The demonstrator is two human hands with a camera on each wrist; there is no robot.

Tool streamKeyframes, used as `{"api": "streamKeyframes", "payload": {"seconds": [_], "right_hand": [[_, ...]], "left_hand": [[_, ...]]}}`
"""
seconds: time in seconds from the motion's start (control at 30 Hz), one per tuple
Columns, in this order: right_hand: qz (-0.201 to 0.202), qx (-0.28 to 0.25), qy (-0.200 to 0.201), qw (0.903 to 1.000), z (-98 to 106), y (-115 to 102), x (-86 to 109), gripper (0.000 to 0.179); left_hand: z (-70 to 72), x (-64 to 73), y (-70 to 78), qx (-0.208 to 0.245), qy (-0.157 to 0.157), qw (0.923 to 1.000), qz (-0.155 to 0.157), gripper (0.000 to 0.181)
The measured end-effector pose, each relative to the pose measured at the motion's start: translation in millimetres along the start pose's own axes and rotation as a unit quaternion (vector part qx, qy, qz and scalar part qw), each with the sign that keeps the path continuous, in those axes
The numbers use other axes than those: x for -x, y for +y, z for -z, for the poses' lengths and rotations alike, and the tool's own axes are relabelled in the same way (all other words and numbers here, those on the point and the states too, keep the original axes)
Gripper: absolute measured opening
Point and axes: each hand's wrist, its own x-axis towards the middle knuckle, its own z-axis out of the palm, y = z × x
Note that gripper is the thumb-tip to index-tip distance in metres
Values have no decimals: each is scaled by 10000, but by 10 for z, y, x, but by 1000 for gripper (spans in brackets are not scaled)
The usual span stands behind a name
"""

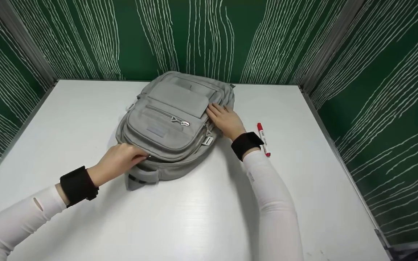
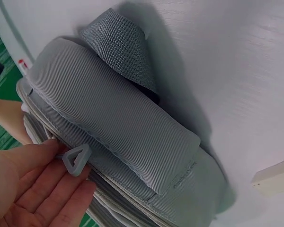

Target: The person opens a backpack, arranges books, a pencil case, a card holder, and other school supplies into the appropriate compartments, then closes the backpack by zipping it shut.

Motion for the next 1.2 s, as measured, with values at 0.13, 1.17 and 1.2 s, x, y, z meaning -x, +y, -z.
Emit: {"api": "streamKeyframes", "payload": {"seconds": [0.13,1.17,1.2], "right_hand": [[65,-17,298,9995,-79,-23,10,64],[-766,-488,482,9947,239,-946,296,22],[-871,-530,461,9937,255,-999,300,23]], "left_hand": [[-14,14,4,39,-15,10000,12,15],[-16,113,-123,348,125,9992,168,26],[-8,121,-123,354,110,9991,223,24]]}}
